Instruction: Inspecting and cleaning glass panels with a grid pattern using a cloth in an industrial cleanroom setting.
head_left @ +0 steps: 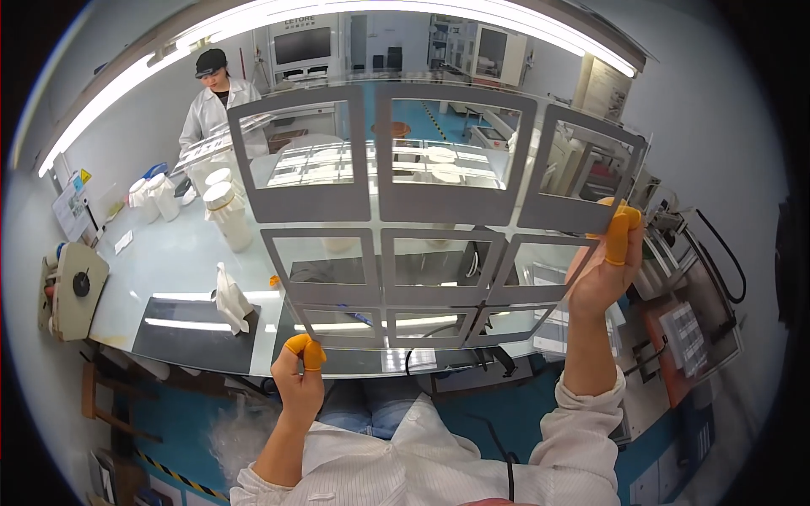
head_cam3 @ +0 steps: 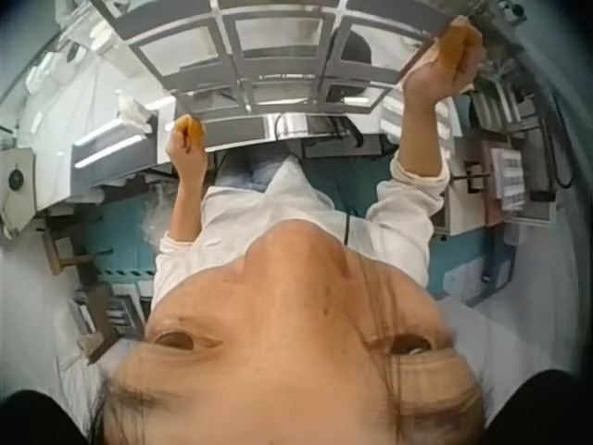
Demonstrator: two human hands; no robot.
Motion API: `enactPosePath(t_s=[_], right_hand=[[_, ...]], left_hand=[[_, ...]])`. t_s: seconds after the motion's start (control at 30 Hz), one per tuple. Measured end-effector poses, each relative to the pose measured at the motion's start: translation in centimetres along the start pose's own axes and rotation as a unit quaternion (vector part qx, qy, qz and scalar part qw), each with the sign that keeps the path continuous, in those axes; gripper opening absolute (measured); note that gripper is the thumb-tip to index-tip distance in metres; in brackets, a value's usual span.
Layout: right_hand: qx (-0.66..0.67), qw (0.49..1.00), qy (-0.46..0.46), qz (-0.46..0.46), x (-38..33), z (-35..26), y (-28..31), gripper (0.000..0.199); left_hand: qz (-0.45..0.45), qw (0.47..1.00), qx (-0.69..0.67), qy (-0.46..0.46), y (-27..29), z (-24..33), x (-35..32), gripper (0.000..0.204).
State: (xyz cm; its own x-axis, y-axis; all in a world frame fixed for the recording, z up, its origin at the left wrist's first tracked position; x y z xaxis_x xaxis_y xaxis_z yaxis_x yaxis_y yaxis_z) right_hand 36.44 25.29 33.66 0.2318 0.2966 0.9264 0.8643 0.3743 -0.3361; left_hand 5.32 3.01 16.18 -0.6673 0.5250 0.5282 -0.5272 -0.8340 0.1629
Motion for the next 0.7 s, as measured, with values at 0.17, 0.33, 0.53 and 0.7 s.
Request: enactPosePath(t_s=[0.17,0.33,0.53,0.7], right_hand=[[0.043,0.997,0.006,-0.070,0.4,-1.4,-2.4,0.022],[0.047,0.996,0.018,-0.077,-0.1,-2.2,-4.1,0.023],[0.061,0.993,0.006,-0.099,-0.1,-3.0,-5.0,0.026],[0.057,0.994,-0.004,-0.098,0.1,-3.1,-5.5,0.026]], left_hand=[[-0.047,0.997,-0.018,0.055,-0.7,-1.7,0.9,0.013],[-0.028,0.993,-0.085,0.082,-0.7,-2.7,2.0,0.013],[-0.037,0.992,-0.083,0.091,-0.7,-3.3,2.3,0.013],[-0.036,0.993,-0.069,0.091,-0.6,-3.2,2.4,0.014]])
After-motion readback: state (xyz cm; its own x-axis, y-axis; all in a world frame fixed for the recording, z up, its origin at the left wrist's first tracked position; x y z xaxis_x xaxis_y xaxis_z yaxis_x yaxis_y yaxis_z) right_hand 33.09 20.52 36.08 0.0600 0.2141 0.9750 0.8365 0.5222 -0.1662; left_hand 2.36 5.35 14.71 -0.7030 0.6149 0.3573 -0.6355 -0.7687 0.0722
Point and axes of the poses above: each hand's wrist, its own x-axis towards the middle knuckle, its own y-axis out of the back of the hand, z = x × y, the point moved 8 cm from there along x, towards the middle knuckle, and after that the axes turned 9 degrees about y, right-handed, at the moved point
